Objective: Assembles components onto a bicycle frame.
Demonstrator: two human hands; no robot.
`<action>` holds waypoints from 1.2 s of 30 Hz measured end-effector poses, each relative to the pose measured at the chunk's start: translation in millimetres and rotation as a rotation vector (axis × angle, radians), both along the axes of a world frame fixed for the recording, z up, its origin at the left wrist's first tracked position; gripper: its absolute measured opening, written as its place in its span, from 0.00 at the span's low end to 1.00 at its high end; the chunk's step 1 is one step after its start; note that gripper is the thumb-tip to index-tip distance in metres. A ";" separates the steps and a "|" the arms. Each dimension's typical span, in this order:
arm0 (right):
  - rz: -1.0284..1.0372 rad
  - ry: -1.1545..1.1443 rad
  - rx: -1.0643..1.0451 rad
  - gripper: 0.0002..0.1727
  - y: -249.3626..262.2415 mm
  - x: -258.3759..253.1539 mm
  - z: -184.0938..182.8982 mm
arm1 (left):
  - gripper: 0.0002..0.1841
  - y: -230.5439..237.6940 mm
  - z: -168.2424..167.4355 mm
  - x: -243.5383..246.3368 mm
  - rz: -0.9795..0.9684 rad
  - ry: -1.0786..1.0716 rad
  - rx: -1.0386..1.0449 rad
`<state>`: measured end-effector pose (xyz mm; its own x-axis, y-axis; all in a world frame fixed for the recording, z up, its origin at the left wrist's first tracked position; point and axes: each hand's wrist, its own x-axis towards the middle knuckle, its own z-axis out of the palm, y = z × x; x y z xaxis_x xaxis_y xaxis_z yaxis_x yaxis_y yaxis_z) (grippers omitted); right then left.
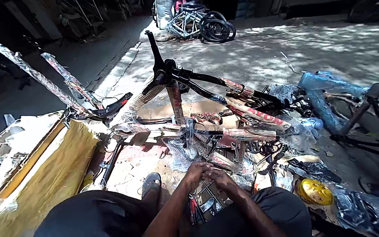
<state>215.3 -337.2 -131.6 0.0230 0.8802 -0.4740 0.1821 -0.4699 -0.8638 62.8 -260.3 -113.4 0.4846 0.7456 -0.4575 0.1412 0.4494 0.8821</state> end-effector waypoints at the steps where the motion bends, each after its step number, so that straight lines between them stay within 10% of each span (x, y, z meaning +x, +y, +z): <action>1: 0.000 -0.014 -0.038 0.18 -4.4 0.4 -1.0 | 0.11 1.0 0.5 -2.1 -0.002 0.020 0.003; 14: -0.037 -0.016 0.163 0.29 -12.3 0.4 -9.7 | 0.09 -6.9 13.2 -2.9 0.041 -0.001 0.053; 19: -0.245 0.109 0.135 0.10 -10.2 -8.6 0.1 | 0.07 -4.2 11.6 -3.0 0.053 -0.042 0.014; 36: -0.603 0.476 -0.059 0.09 -11.3 -4.0 2.9 | 0.10 8.1 -11.8 4.7 0.051 -0.126 -0.091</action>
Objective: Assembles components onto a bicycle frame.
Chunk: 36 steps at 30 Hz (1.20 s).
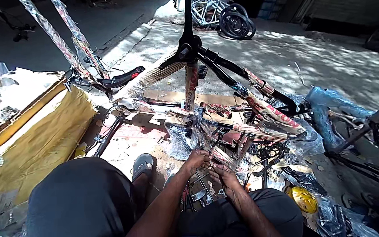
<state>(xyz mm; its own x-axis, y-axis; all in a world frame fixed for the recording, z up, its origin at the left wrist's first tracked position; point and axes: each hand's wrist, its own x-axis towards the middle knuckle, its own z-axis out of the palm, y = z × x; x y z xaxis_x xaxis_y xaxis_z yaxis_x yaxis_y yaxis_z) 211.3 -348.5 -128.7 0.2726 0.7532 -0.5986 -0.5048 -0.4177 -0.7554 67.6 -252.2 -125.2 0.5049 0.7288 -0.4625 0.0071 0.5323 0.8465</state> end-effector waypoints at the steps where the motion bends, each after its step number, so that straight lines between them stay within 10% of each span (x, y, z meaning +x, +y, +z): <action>1: -0.013 0.008 -0.013 0.09 0.0 -0.3 -0.1 | 0.10 -0.6 1.2 -0.1 0.004 -0.004 -0.003; 36: 0.034 -0.135 0.131 0.03 14.9 -6.0 -4.0 | 0.12 -13.7 21.3 17.5 0.133 -0.085 -0.057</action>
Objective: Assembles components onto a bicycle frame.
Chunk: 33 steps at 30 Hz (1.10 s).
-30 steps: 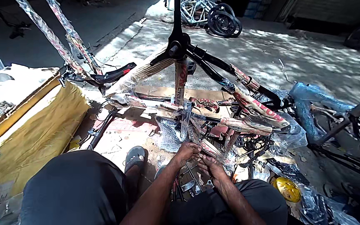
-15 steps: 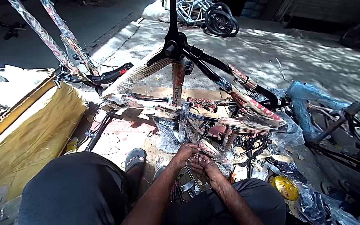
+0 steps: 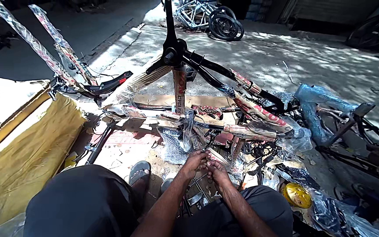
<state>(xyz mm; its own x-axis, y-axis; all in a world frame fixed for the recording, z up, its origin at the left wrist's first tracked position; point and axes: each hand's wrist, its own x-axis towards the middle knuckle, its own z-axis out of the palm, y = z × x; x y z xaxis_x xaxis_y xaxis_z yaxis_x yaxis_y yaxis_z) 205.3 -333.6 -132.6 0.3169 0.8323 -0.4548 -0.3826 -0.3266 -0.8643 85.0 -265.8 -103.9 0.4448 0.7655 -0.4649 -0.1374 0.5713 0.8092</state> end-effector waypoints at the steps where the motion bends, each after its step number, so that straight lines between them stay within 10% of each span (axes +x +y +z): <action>1: 0.005 -0.010 -0.005 0.04 0.0 0.5 0.0 | 0.11 2.4 4.6 2.7 0.030 -0.011 0.002; 15: 0.013 0.090 0.041 0.09 10.9 9.0 0.1 | 0.06 16.1 -25.1 7.2 0.056 0.045 0.059; 24: 0.166 0.045 0.061 0.19 -2.8 0.6 8.7 | 0.27 43.6 2.7 -4.4 0.573 -0.253 -0.060; 30: 0.128 0.091 0.047 0.14 -1.3 1.3 13.3 | 0.15 32.7 -3.4 -28.4 -0.213 0.224 0.022; 33: 0.171 0.103 0.042 0.12 -3.1 0.8 15.9 | 0.11 26.2 -4.4 -28.9 -0.240 0.164 0.024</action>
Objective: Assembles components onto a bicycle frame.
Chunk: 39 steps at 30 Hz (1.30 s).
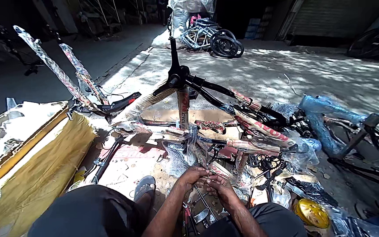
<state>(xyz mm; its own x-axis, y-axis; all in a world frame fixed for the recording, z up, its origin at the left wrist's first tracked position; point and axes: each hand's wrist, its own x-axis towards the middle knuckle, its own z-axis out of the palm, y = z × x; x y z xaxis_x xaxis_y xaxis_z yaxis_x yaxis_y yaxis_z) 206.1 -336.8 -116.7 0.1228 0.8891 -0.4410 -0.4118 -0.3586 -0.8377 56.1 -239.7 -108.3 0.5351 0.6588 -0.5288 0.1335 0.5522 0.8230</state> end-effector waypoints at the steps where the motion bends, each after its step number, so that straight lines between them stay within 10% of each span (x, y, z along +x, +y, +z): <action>1: 0.025 -0.009 0.001 0.10 -0.7 -0.4 1.1 | 0.11 -2.2 4.2 1.1 0.092 -0.045 -0.001; 6: 0.150 -0.080 0.051 0.10 -4.2 -1.5 5.2 | 0.25 2.9 28.1 10.2 0.367 -0.255 -0.062; 14: 0.312 -0.665 0.074 0.10 -7.7 12.0 9.2 | 0.13 12.4 38.8 3.2 0.206 0.020 0.047; 23: 1.189 -1.277 0.023 0.17 -23.1 -8.5 -43.3 | 0.12 13.1 67.6 11.8 -0.015 0.073 0.271; 27: 1.692 -1.166 -0.138 0.40 -63.8 -37.6 -54.6 | 0.08 11.0 46.9 9.4 0.050 -0.056 0.229; 39: 1.648 -1.396 -0.217 0.50 -101.2 -59.9 -44.2 | 0.09 19.9 38.2 4.6 0.069 -0.131 0.183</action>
